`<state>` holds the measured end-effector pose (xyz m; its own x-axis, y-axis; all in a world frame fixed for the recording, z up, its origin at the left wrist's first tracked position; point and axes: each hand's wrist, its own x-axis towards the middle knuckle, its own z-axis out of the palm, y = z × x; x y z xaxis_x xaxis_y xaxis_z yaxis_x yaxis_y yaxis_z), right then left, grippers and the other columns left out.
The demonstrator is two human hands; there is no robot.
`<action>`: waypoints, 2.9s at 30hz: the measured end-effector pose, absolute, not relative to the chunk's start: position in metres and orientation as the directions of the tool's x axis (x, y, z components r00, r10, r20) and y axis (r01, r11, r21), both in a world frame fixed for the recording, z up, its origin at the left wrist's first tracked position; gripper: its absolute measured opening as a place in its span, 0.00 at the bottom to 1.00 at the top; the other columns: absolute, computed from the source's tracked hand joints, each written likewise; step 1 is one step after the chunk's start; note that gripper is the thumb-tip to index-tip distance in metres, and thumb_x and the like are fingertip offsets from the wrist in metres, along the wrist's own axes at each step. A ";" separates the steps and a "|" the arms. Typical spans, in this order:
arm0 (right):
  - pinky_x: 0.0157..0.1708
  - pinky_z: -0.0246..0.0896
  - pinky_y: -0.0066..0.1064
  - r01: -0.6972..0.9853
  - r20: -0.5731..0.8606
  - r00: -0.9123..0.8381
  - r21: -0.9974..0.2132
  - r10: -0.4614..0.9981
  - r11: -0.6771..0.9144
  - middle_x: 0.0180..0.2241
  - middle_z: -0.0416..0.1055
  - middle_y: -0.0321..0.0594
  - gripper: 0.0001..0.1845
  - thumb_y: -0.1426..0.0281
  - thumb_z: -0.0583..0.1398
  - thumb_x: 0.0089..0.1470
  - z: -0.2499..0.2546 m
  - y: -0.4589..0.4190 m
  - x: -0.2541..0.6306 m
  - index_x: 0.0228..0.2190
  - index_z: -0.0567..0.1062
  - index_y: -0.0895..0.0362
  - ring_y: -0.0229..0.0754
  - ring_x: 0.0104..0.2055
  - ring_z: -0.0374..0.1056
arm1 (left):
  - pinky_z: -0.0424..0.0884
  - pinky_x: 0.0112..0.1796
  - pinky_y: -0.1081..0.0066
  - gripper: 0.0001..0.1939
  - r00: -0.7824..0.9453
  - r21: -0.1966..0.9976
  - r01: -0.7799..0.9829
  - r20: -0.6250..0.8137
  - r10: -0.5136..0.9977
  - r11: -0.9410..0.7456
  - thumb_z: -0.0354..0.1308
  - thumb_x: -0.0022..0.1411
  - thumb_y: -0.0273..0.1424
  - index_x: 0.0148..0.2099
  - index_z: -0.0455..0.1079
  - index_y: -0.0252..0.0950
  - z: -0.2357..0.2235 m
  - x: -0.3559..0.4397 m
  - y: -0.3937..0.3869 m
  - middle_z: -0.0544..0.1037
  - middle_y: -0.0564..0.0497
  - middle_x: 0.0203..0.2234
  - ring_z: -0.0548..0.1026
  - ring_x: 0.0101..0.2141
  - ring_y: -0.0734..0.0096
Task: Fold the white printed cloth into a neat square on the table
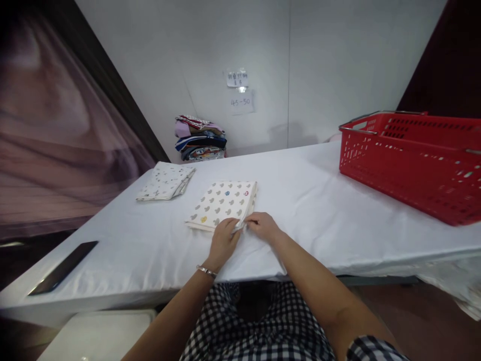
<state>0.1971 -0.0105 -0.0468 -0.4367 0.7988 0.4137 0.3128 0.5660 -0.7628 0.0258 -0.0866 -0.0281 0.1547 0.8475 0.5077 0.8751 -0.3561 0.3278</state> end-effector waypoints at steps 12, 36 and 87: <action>0.37 0.57 0.28 0.660 0.333 -0.232 -0.637 0.914 0.399 0.34 0.73 0.36 0.12 0.73 0.54 0.50 -0.043 -0.006 0.200 0.35 0.76 0.52 0.38 0.37 0.66 | 0.65 0.46 0.59 0.12 0.110 0.360 0.875 0.501 0.858 -0.323 0.48 0.61 0.28 0.47 0.64 0.37 -0.028 0.029 -0.086 0.72 0.45 0.41 0.69 0.44 0.61; 0.33 0.53 0.29 0.783 0.283 -0.392 -0.396 0.875 0.479 0.34 0.70 0.43 0.12 0.72 0.52 0.57 -0.030 -0.008 0.184 0.35 0.75 0.53 0.43 0.38 0.63 | 0.67 0.43 0.64 0.15 0.102 0.374 0.872 0.494 0.863 -0.317 0.47 0.63 0.40 0.39 0.71 0.38 0.012 0.022 -0.041 0.75 0.47 0.37 0.72 0.40 0.65; 0.16 0.51 0.22 0.145 -0.064 -0.015 -0.987 0.998 -0.061 0.16 0.66 0.32 0.06 0.71 0.56 0.44 -0.046 0.116 0.169 0.18 0.68 0.58 0.30 0.13 0.57 | 0.42 0.58 0.50 0.30 0.029 0.128 0.989 0.327 0.944 -0.075 0.44 0.61 0.49 0.63 0.53 0.44 -0.015 -0.002 0.040 0.51 0.48 0.63 0.47 0.62 0.55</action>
<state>0.1686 0.1157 -0.0461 -0.0150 0.9978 -0.0643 0.1453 -0.0615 -0.9875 -0.0022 0.0401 -0.0155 0.0289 0.9445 0.3273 0.9889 -0.0748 0.1284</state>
